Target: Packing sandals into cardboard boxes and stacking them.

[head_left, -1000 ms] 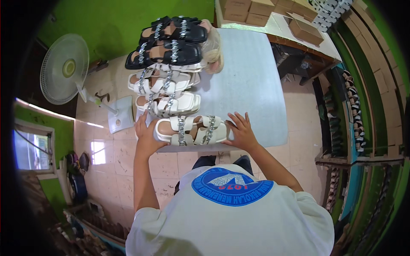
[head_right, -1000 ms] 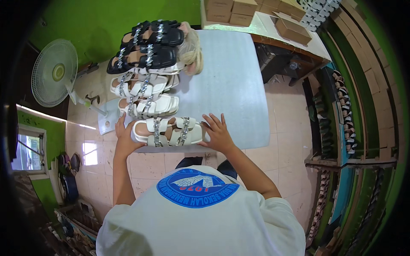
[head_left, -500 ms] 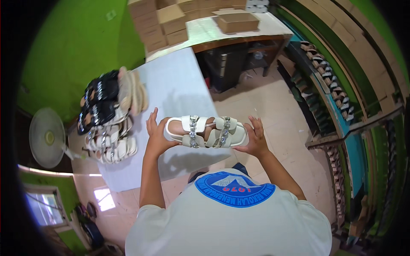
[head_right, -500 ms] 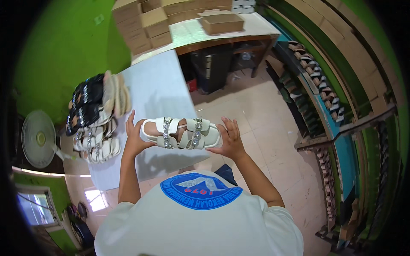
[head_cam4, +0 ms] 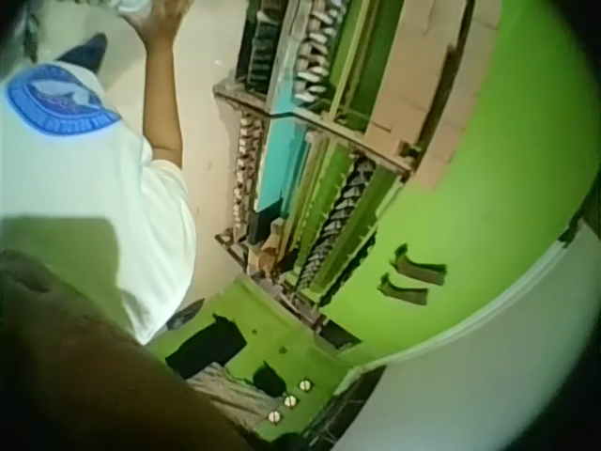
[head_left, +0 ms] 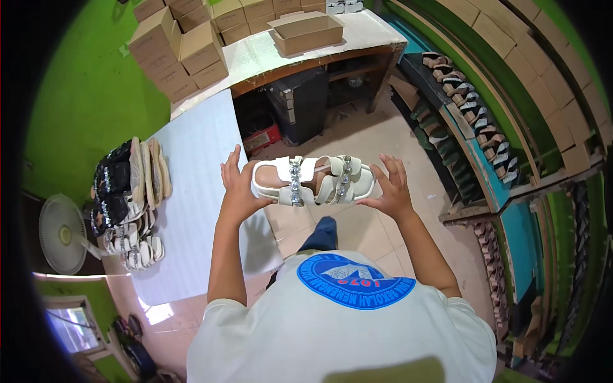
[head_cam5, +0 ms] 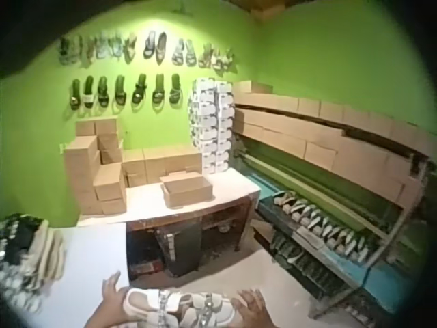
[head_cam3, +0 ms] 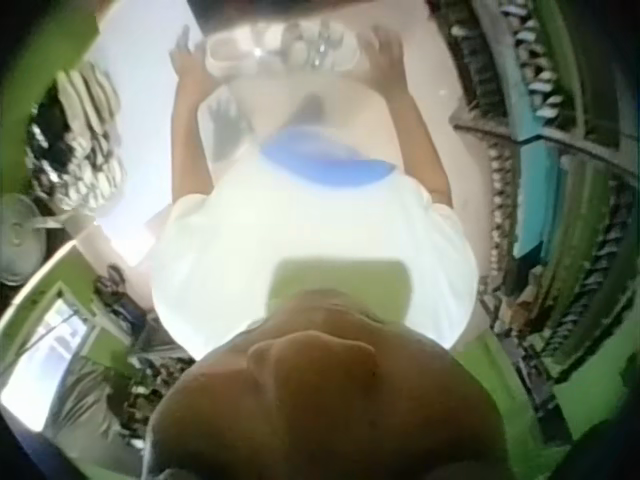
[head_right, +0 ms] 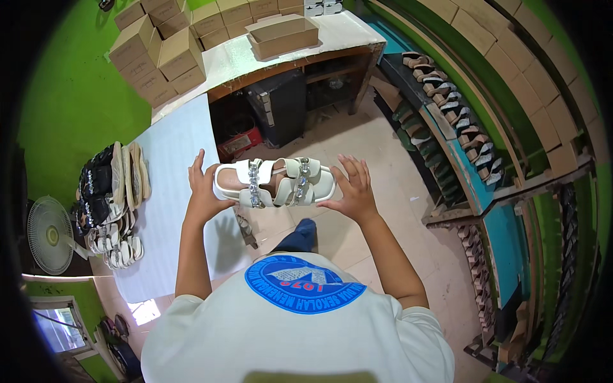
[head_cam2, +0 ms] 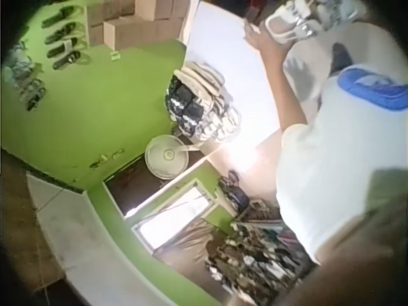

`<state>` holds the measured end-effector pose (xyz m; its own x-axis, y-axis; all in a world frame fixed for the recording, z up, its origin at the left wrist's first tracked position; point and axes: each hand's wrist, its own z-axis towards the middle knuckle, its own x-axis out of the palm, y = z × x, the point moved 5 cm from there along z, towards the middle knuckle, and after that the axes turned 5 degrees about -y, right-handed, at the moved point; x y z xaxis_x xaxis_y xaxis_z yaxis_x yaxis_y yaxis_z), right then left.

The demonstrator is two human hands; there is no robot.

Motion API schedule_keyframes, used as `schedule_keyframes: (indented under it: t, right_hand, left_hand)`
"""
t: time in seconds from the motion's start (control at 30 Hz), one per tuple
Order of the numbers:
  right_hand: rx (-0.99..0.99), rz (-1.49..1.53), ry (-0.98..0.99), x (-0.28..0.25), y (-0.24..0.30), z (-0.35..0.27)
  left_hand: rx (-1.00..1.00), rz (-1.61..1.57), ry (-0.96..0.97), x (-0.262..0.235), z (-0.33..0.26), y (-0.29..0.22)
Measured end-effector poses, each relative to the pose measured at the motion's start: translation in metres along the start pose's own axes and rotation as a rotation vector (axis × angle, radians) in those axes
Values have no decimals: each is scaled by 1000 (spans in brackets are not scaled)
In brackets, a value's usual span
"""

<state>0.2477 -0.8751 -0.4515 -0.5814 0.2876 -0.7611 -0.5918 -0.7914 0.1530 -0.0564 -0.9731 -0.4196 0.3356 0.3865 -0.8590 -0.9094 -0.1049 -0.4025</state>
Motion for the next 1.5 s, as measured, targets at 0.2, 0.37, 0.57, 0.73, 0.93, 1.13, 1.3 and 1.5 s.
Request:
schedule_keyframes:
  t: [0.2, 0.37, 0.57, 0.73, 0.93, 1.13, 1.3, 1.5]
  right_hand:
    - [-115, 1, 0, 27, -46, 53]
    - [-174, 22, 24, 51, -93, 98]
    - [-175, 16, 17, 60, -151, 150]
    - [-103, 75, 16, 66, -193, 190]
    - [-36, 238, 59, 102, -248, 238]
    - [-103, 299, 53, 141, -299, 306]
    - [-156, 344, 120, 182, -346, 370]
    - [-215, 478, 198, 232, -375, 439]
  left_hand:
    - [36, 72, -86, 21, 46, 5]
    - [-4, 107, -118, 36, 99, 0]
    - [136, 101, -132, 56, 182, -9]
    - [203, 106, -85, 56, 247, -23]
    - [181, 88, -39, 71, 314, -25]
    - [201, 91, -72, 82, 381, -14]
    - [90, 138, -12, 99, 442, -5]
    - [-11, 183, -40, 114, 487, 16]
